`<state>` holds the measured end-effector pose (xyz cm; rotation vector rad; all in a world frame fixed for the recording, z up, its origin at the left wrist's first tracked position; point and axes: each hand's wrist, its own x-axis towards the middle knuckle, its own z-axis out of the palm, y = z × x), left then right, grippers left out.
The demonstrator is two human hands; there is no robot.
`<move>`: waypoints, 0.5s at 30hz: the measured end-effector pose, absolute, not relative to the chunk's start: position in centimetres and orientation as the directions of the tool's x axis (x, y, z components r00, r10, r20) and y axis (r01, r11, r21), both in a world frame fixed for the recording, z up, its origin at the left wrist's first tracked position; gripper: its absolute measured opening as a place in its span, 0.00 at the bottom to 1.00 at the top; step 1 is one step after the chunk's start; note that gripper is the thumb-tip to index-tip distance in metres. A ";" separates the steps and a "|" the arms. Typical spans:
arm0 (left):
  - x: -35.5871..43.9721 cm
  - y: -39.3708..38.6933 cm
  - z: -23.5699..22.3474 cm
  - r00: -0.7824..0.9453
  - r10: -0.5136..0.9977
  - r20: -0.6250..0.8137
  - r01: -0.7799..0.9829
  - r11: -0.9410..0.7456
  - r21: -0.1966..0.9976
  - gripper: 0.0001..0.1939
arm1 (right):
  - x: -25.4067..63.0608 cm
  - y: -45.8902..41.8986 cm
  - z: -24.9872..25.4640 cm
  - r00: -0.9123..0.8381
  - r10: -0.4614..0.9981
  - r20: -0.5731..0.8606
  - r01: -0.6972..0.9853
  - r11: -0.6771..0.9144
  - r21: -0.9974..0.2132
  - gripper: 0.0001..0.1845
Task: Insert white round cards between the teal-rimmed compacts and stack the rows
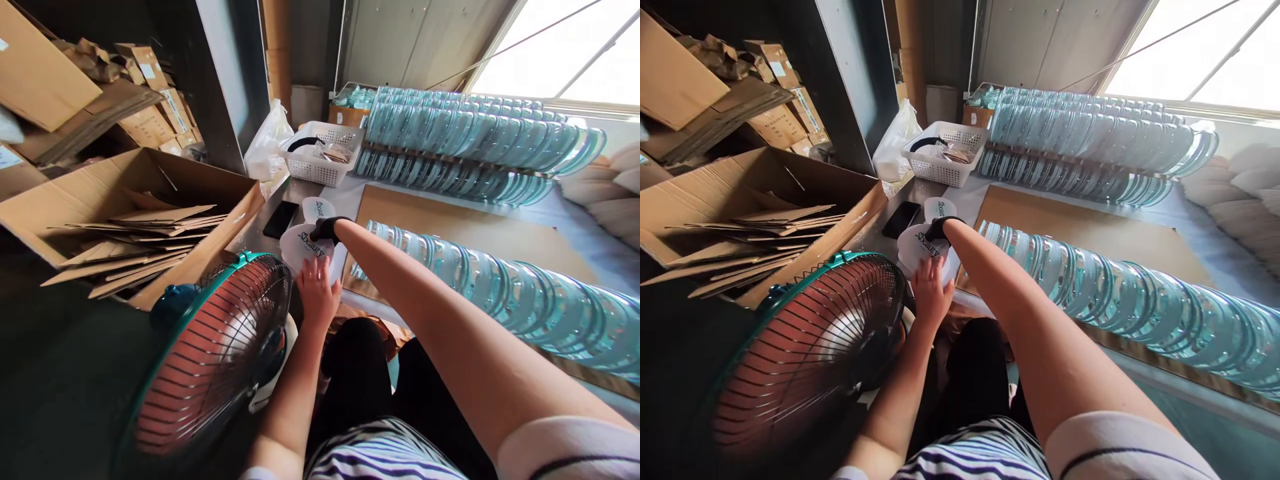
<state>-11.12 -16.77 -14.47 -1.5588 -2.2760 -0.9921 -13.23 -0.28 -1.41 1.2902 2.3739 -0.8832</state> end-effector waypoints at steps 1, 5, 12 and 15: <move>-11.2 -16.8 -14.4 -0.420 0.747 0.515 0.886 0.213 0.413 0.32 | -13.0 -0.4 -1.5 -0.543 0.649 -0.532 0.839 0.401 -0.367 0.34; -11.5 -16.8 -14.8 -0.431 0.734 0.525 0.869 0.182 0.460 0.33 | -12.9 -0.7 -0.5 -0.568 0.640 -0.518 0.823 0.428 -0.374 0.28; -11.0 -17.0 -16.1 -0.496 0.645 0.582 0.775 0.026 0.631 0.39 | -14.0 -0.7 4.6 -0.671 0.679 -0.296 0.737 0.652 -0.176 0.26; -10.9 -16.3 -15.6 -0.556 0.587 0.588 0.737 0.021 0.676 0.43 | -13.0 -1.7 3.3 -0.724 0.615 -0.314 0.677 0.721 -0.149 0.23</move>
